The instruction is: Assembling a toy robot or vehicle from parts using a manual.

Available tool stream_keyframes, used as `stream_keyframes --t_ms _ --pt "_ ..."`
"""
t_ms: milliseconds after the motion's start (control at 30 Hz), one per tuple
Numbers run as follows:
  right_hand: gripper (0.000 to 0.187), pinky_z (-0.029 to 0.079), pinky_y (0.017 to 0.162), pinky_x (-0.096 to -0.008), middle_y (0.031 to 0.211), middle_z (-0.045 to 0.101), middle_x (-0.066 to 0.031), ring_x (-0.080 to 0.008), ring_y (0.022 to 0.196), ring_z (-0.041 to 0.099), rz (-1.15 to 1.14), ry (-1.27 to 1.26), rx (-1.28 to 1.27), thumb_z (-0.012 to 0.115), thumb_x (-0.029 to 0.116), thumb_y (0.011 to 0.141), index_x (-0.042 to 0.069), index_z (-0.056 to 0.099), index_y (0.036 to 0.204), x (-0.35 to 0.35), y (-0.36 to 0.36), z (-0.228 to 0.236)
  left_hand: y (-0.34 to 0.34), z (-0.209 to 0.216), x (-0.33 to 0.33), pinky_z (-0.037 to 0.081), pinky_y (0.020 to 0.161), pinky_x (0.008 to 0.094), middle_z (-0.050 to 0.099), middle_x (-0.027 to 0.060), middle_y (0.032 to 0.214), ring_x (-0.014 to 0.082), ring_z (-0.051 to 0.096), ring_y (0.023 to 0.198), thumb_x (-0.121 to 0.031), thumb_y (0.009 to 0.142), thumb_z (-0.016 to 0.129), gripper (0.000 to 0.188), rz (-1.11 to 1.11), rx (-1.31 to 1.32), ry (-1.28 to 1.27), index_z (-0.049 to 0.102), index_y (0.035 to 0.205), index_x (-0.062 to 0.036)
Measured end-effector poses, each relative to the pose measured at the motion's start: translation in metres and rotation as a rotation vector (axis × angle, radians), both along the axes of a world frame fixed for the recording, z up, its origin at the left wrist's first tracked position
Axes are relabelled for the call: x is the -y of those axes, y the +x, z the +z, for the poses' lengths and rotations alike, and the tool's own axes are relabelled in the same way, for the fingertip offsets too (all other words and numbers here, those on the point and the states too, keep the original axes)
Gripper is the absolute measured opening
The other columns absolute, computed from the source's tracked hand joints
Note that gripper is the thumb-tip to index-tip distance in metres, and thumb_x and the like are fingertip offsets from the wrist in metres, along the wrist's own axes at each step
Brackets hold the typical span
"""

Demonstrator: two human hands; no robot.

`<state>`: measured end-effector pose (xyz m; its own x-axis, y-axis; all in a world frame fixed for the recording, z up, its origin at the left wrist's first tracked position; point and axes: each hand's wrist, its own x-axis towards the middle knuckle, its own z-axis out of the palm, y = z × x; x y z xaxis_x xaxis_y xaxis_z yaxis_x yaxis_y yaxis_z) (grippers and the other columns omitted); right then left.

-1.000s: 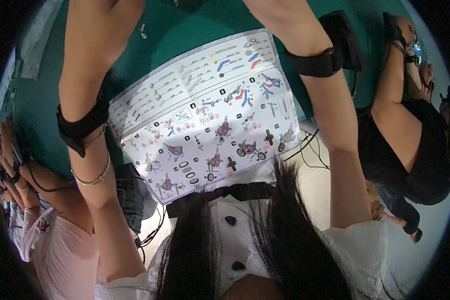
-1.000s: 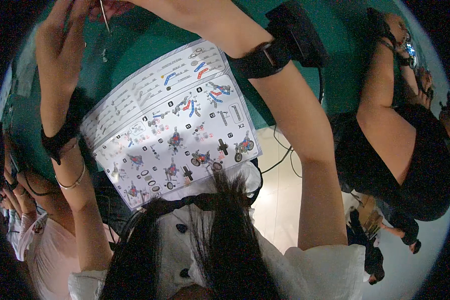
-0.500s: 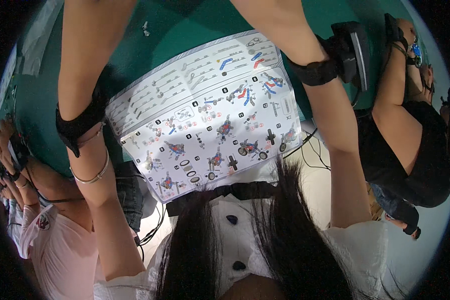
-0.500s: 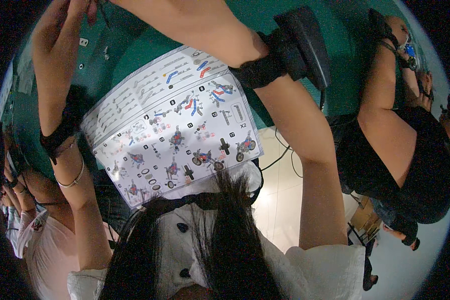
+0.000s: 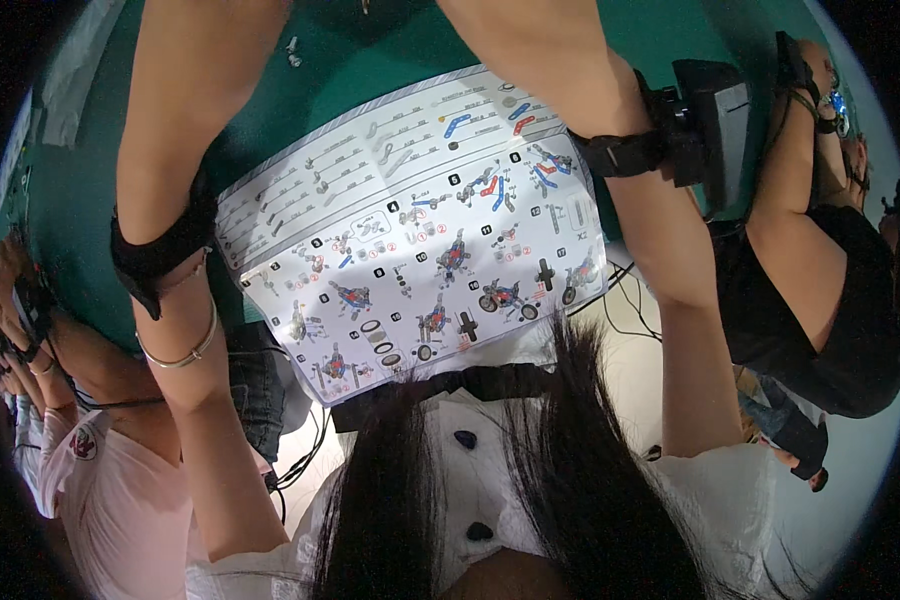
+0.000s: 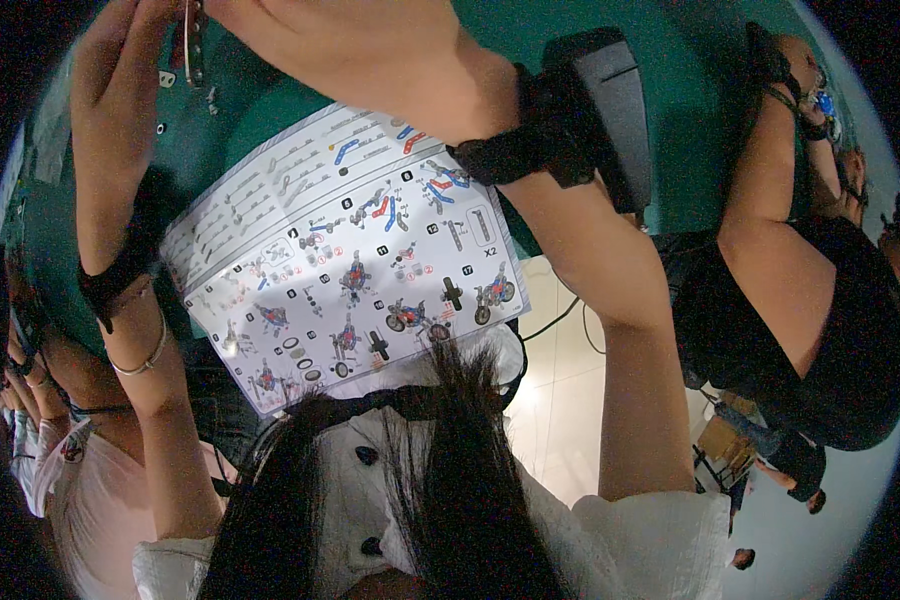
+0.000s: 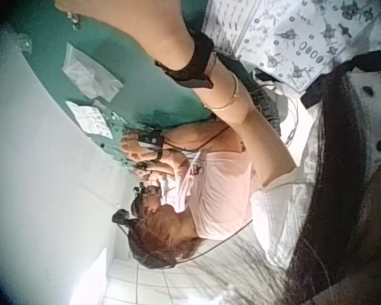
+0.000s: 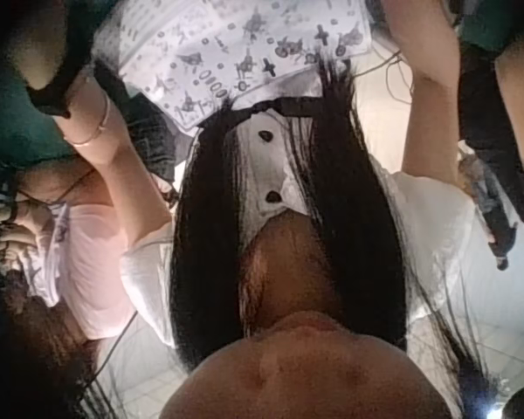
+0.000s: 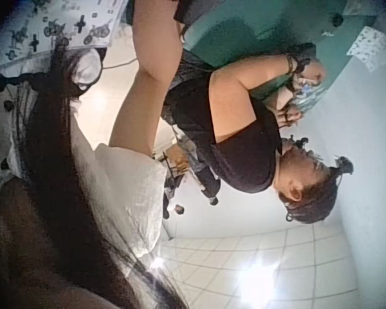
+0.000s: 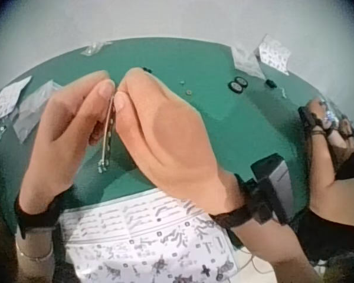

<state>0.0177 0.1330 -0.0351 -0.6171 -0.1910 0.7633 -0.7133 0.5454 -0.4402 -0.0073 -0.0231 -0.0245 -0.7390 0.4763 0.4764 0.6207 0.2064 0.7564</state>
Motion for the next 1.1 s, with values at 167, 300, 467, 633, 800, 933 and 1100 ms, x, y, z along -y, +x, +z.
stream_keyframes --t_ms 167,300,467,633,800,933,1100 --pt "0.019 0.039 0.057 -0.0404 0.071 0.045 -0.0206 -0.0404 0.064 0.047 0.026 -0.082 -0.049 0.044 0.016 0.096 0.002 0.041 0.084 0.005 -0.005 -0.010 -0.003 -0.005 -0.004 0.026 0.051 0.0223 0.031 -0.0012 0.063 0.0067 0.030 0.057 -0.021 0.101 0.040 0.031 0.075 -0.213 -0.052 0.040 0.076 -0.0033" --pt "0.022 0.037 0.055 -0.0376 0.067 0.041 -0.0184 -0.0345 0.060 0.045 0.070 -0.222 0.105 0.042 0.017 0.098 0.002 0.040 0.082 0.010 0.004 -0.010 -0.004 -0.004 -0.003 0.027 0.051 0.0239 0.030 0.0018 0.064 0.0079 0.032 0.058 -0.019 0.101 0.041 0.029 0.106 -0.302 -0.113 0.039 0.079 -0.0005" --pt "0.024 0.036 0.054 -0.0343 0.065 0.036 -0.0125 -0.0216 0.056 0.040 0.045 -0.250 0.291 0.039 0.019 0.100 0.001 0.041 0.083 0.009 0.005 -0.018 0.002 0.005 -0.005 0.031 0.054 0.0290 0.036 0.0151 0.066 0.0268 0.036 0.056 -0.013 0.098 0.042 0.023 0.116 -0.377 -0.238 0.040 0.082 0.0026" --pt "0.022 0.030 0.050 -0.0218 0.068 0.038 0.0018 -0.0071 0.058 0.034 0.550 -0.773 0.795 0.040 0.018 0.099 0.003 0.047 0.085 0.002 0.008 -0.009 -0.010 -0.005 -0.005 0.036 0.056 0.0335 0.041 0.0193 0.069 0.0384 0.043 0.063 -0.001 0.087 0.047 0.008 0.137 -0.685 -0.187 0.042 0.083 0.0020" --pt "0.022 0.025 0.046 -0.0179 0.070 0.039 0.0039 -0.0023 0.055 0.032 0.964 -0.929 1.018 0.039 0.022 0.098 0.010 0.045 0.081 -0.019 0.002 -0.008 -0.009 -0.005 -0.009 0.038 0.058 0.0371 0.045 0.0190 0.070 0.0404 0.048 0.067 0.003 0.079 0.049 0.009 0.109 -0.760 -0.212 0.043 0.083 0.0000" --pt "0.029 0.026 0.045 -0.0174 0.064 0.037 0.0050 -0.0039 0.049 0.029 0.867 -1.052 1.346 0.037 0.025 0.098 0.011 0.043 0.074 -0.024 0.000 -0.004 -0.005 -0.003 -0.006 0.037 0.056 0.0377 0.044 0.0204 0.069 0.0408 0.046 0.066 0.001 0.084 0.048 0.007 0.042 -0.668 -0.246 0.042 0.084 0.0000" --pt "0.028 0.032 0.049 -0.0192 0.068 0.045 0.0032 -0.0047 0.054 0.037 0.578 -0.661 1.012 0.041 0.025 0.098 0.009 0.045 0.076 -0.019 0.006 0.008 -0.002 -0.003 -0.005 0.033 0.052 0.0364 0.040 0.0211 0.066 0.0393 0.040 0.059 -0.004 0.092 0.045 0.013 0.075 -0.387 -0.275 0.041 0.081 0.0003"
